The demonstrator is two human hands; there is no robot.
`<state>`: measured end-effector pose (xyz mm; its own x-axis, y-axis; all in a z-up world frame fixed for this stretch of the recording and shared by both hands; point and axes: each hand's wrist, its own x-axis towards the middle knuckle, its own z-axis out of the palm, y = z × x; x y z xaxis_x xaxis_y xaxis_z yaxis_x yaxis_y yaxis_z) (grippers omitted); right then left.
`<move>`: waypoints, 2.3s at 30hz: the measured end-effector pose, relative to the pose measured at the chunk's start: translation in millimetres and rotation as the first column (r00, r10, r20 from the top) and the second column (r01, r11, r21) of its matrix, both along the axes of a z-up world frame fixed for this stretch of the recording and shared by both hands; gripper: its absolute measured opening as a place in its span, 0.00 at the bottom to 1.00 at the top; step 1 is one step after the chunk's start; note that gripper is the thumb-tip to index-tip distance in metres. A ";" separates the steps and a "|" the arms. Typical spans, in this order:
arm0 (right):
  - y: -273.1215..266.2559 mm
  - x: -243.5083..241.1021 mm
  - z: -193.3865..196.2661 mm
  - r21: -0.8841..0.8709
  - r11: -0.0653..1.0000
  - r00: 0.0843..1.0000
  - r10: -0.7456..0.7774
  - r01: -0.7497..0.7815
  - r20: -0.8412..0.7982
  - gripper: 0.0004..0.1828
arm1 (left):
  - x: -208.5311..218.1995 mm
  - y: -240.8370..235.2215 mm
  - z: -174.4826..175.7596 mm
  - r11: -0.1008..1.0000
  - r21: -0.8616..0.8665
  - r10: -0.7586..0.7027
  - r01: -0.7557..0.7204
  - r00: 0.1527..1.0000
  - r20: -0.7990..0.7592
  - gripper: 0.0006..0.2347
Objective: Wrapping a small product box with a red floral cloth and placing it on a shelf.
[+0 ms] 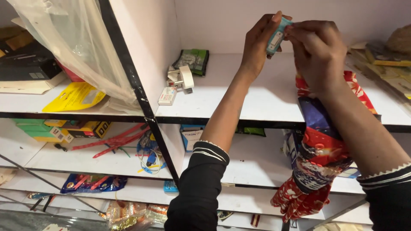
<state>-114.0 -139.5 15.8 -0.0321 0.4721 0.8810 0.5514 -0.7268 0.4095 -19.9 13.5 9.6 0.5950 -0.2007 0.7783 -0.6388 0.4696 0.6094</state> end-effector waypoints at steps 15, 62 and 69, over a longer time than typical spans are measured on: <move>10.3 -10.7 4.9 -0.067 0.998 0.999 0.019 -0.021 -0.034 0.09 | 7.4 -3.3 -6.2 0.999 0.043 0.019 -0.019 1.000 -0.011 0.30; 8.3 -25.8 15.7 0.142 0.981 0.990 0.138 -0.131 -0.039 0.09 | -10.3 -9.2 -16.4 0.738 0.001 0.567 -0.674 0.622 0.541 0.24; 8.2 -21.6 13.7 0.114 0.987 0.994 0.112 -0.111 -0.003 0.10 | -8.6 -11.7 -17.9 0.744 0.010 0.562 -0.668 0.633 0.532 0.24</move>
<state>-135.6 -131.3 29.5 -0.0708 0.3632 0.9290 0.6352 -0.7017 0.3227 -28.5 1.7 -8.3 0.2074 -0.0958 0.9735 -0.9561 -0.2303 0.1811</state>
